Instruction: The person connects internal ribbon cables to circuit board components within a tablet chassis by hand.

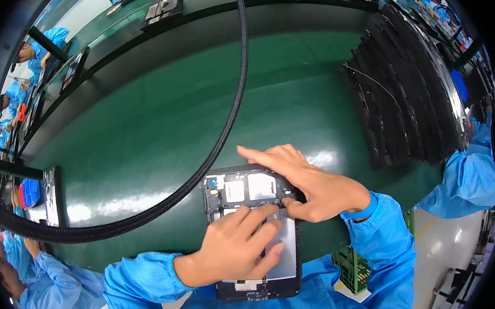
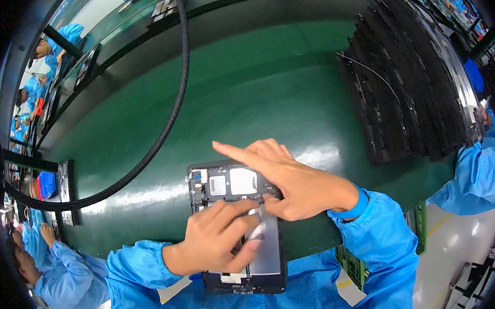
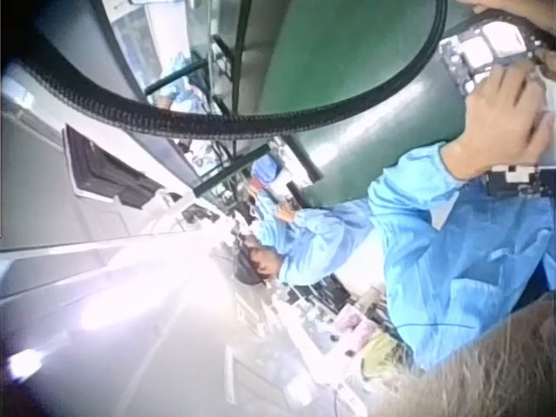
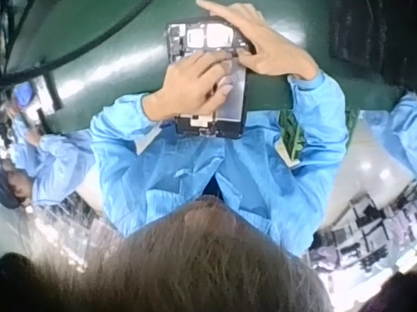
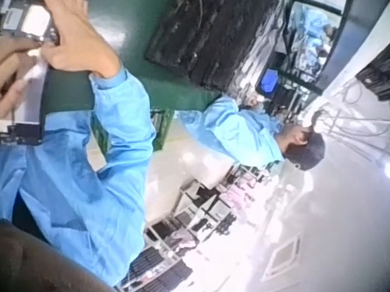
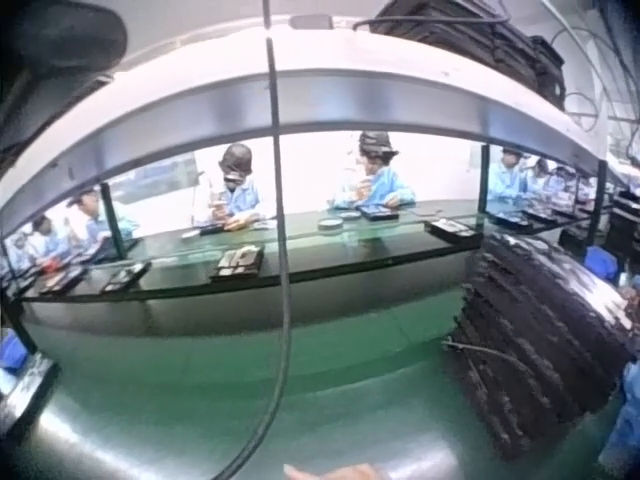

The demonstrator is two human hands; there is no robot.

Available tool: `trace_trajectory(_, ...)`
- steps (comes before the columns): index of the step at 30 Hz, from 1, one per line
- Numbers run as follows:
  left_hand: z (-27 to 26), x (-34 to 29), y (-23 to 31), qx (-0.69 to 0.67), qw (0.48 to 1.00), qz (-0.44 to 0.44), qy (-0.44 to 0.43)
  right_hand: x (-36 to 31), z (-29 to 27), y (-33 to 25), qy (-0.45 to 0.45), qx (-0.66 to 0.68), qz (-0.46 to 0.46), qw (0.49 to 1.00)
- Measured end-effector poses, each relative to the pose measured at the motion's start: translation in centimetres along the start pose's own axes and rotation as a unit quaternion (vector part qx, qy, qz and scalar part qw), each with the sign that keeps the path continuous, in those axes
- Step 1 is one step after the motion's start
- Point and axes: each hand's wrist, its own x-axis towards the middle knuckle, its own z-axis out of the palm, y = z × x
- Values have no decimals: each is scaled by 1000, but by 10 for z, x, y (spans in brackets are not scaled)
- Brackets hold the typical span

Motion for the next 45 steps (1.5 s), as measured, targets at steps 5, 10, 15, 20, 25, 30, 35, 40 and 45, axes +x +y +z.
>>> trace_trajectory(5, -17, -36, -37, -61, 972, 56, 222, -11, 11, 10, 122, 41, -59, 990)
trace_trajectory(10, -36, -76, -62, -39, 966, 235, 104, -3, 28, -38, 130, -147, -142, 970)
trace_trajectory(15, -37, -94, -61, -34, 940, 327, 85, 14, 74, -63, 23, -205, -119, 971)
trace_trajectory(20, -31, -96, -58, -46, 931, 341, 117, 25, 84, -59, 14, -198, -114, 973)
trace_trajectory(25, -27, -97, -57, -46, 931, 340, 128, 37, 83, -60, -28, -221, -141, 965)
trace_trajectory(30, -25, -97, -57, -49, 930, 341, 130, 45, 82, -61, -44, -244, -146, 958)
trace_trajectory(35, -25, -98, -57, -47, 932, 336, 128, 46, 78, -61, -62, -224, -133, 964)
trace_trajectory(40, -27, -96, -56, -50, 932, 335, 130, 48, 77, -64, -74, -256, -153, 952)
trace_trajectory(45, -26, -95, -57, -52, 932, 336, 127, 47, 73, -67, -73, -243, -142, 957)
